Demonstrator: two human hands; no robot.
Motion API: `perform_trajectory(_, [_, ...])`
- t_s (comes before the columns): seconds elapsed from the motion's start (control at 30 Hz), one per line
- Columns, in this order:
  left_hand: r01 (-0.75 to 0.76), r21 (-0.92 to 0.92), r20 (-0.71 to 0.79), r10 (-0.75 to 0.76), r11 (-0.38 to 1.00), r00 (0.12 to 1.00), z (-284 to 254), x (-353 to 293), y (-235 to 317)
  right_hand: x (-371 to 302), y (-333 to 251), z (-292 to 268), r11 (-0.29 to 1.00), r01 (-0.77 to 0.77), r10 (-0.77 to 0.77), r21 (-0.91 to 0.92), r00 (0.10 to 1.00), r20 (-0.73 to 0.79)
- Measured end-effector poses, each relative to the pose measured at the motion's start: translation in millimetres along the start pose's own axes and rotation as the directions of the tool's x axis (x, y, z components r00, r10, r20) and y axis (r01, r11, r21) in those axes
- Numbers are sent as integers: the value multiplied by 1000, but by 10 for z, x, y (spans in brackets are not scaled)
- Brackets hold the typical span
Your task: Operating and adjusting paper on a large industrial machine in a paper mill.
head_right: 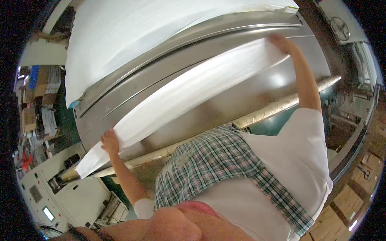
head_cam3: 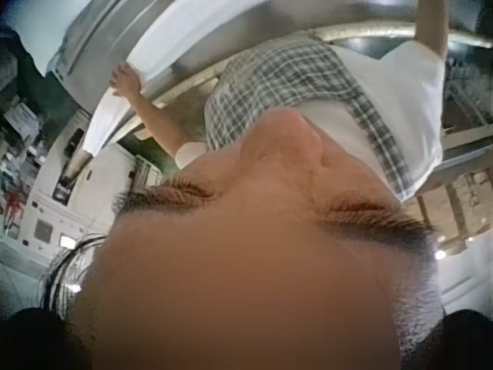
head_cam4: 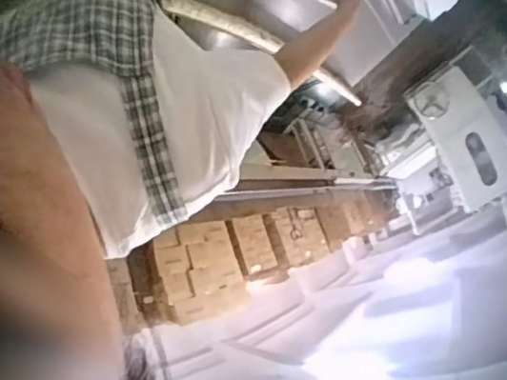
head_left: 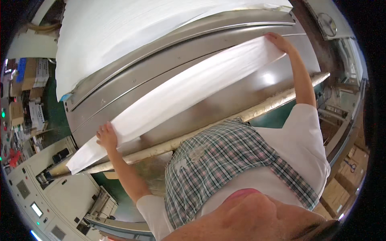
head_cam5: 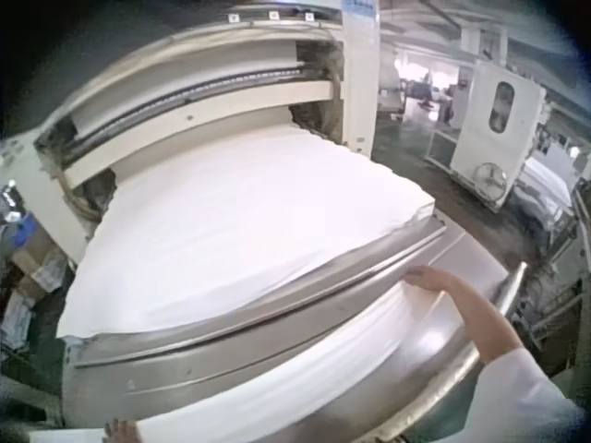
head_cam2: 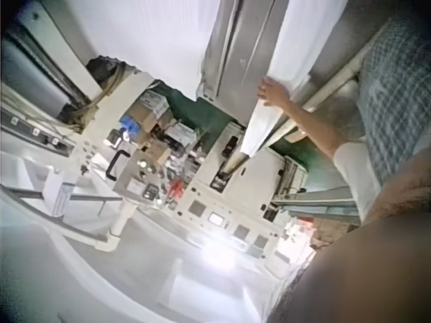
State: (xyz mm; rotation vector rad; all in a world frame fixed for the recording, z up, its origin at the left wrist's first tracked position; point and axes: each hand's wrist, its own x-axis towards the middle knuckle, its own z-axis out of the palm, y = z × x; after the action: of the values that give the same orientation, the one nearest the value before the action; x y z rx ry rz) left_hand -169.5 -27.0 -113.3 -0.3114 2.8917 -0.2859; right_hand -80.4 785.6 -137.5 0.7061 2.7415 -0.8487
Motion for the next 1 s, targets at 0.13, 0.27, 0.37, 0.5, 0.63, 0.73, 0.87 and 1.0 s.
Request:
perform_trajectory(0.13, [-148,-87,-298,116,985,948,172,-91,-571,-326,-404,215,993,-70,45,99,970,239])
perform_trajectory(0.27, [-270,-316,-419,122,910,900,152,-572,-452,-650,-1034,571,940,279,-340,196,738,583])
perform_trajectory(0.37, [-363,-207,-449,241,909,861,56,-936,-105,-862,-1670,880,853,389,-519,348,565,641])
perform_trajectory(0.5, [-295,-375,-407,130,879,904,47,-953,-49,-1058,-2378,1461,792,462,-592,398,424,686])
perform_trajectory(0.63, [-298,-332,-439,133,895,889,52,-1031,-178,-1242,-3101,2018,771,484,-620,414,424,660])
perform_trajectory(0.73, [-345,-279,-514,164,896,842,77,-1009,-179,-1282,-3434,2423,706,605,-673,369,407,618])
perform_trajectory(0.87, [-426,-355,-531,195,832,825,87,-1040,-239,-1514,-3983,2754,766,510,-624,393,440,645])
perform_trajectory(1.0, [-524,-387,-590,233,759,773,15,-1015,-254,-1554,-4338,3385,662,654,-735,367,470,488])
